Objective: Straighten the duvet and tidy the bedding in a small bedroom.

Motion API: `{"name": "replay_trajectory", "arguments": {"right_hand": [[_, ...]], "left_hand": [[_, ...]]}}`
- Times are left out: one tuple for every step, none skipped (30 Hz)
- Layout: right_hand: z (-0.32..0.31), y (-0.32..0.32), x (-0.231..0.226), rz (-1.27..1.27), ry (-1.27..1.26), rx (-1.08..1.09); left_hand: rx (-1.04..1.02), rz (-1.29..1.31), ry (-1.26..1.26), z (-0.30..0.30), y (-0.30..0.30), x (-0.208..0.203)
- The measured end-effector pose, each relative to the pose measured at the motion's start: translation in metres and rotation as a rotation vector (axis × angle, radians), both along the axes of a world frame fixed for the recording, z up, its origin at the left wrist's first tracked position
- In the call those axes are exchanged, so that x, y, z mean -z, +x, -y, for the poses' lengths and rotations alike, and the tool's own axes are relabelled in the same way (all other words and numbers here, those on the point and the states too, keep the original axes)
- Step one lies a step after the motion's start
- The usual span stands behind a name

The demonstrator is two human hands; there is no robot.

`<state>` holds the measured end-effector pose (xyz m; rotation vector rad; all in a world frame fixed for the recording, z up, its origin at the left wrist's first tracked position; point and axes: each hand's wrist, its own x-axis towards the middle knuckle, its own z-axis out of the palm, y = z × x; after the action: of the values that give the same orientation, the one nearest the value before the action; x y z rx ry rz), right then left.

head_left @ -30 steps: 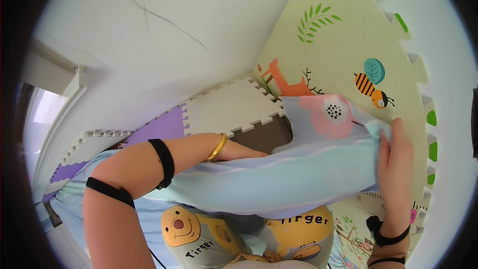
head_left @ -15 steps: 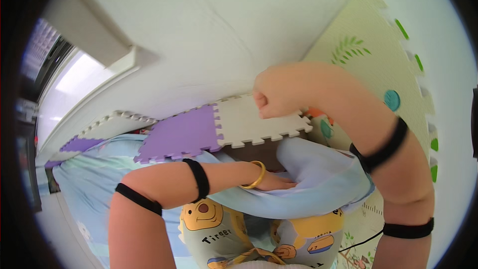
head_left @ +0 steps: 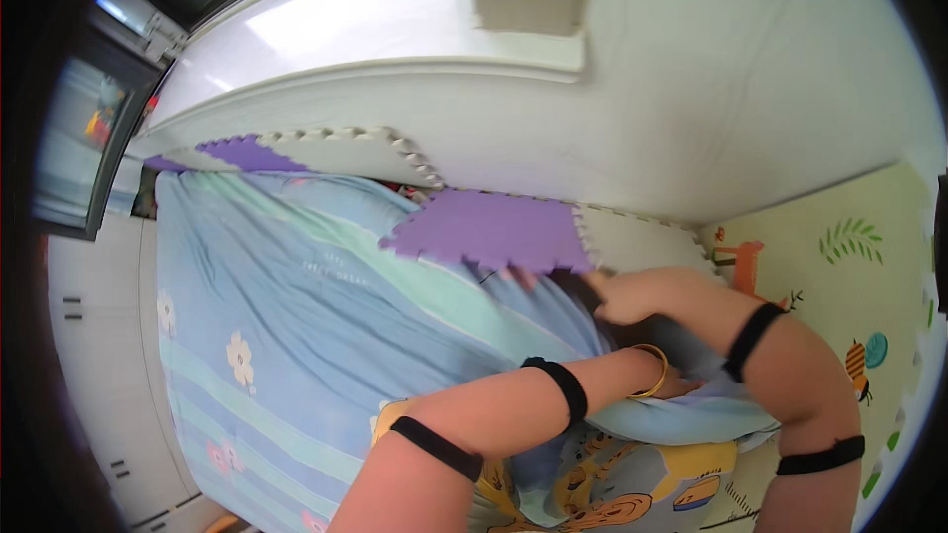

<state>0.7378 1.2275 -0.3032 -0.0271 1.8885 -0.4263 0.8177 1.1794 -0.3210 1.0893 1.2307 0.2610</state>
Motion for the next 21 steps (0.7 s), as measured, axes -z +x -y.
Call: {"name": "replay_trajectory", "arguments": {"right_hand": [[-0.011, -0.008, -0.011, -0.114, -0.038, 0.052], [-0.027, -0.016, -0.019, -0.232, -0.064, 0.113], [-0.044, -0.023, -0.016, -0.387, -0.080, 0.173], [-0.064, -0.027, -0.012, -0.537, -0.083, 0.242], [-0.069, -0.043, -0.012, -0.546, -0.087, 0.255], [-0.073, -0.055, -0.012, -0.556, -0.091, 0.270], [-0.076, -0.055, -0.010, -0.562, -0.106, 0.255], [-0.076, -0.053, -0.006, -0.582, -0.118, 0.269], [-0.074, -0.054, 0.000, -0.602, -0.129, 0.286], [-0.071, -0.054, -0.003, -0.602, -0.140, 0.282], [-0.071, -0.053, -0.009, -0.608, -0.106, 0.305], [-0.070, -0.052, -0.011, -0.615, -0.069, 0.330], [-0.069, -0.051, -0.009, -0.610, -0.071, 0.334], [-0.068, -0.052, -0.008, -0.677, -0.062, 0.335], [-0.068, -0.050, -0.006, -0.743, -0.050, 0.336], [-0.067, -0.049, -0.003, -0.740, -0.046, 0.342], [-0.066, -0.049, 0.001, -0.843, -0.033, 0.318], [-0.067, -0.048, 0.003, -0.945, -0.020, 0.292], [-0.066, -0.048, 0.004, -0.949, -0.021, 0.292], [-0.065, -0.045, 0.003, -0.951, 0.013, 0.313], [-0.064, -0.043, 0.002, -0.953, 0.045, 0.333]], "left_hand": [[-0.028, -0.005, -0.019, 0.002, -0.002, 0.003], [-0.067, -0.009, 0.062, 0.001, -0.005, 0.003], [-0.099, -0.012, 0.147, 0.003, -0.008, 0.002], [-0.045, -0.028, 0.203, -0.003, -0.025, -0.025], [-0.064, -0.040, 0.183, -0.001, -0.036, -0.025], [-0.114, -0.112, 0.366, -0.003, -0.043, -0.023], [-0.162, -0.186, 0.558, -0.005, -0.047, -0.022], [-0.175, -0.200, 0.542, -0.009, -0.047, -0.015], [-0.314, -0.306, 0.385, -0.014, -0.045, -0.008], [-0.444, -0.402, 0.230, -0.014, -0.046, -0.011], [-0.446, -0.407, 0.222, -0.015, -0.050, -0.013], [-0.369, -0.400, 0.113, -0.021, -0.058, -0.016], [-0.288, -0.385, 0.007, -0.025, -0.064, -0.020], [-0.283, -0.381, 0.004, -0.025, -0.067, -0.019], [-0.301, -0.431, 0.044, -0.022, -0.071, -0.016], [-0.318, -0.482, 0.086, -0.020, -0.074, -0.012], [-0.314, -0.483, 0.090, -0.017, -0.079, -0.006], [-0.339, -0.530, 0.089, -0.012, -0.085, 0.001], [-0.369, -0.581, 0.085, -0.006, -0.093, 0.009], [-0.368, -0.582, 0.090, -0.003, -0.099, 0.014], [-0.374, -0.586, 0.077, 0.001, -0.105, 0.019]]}}
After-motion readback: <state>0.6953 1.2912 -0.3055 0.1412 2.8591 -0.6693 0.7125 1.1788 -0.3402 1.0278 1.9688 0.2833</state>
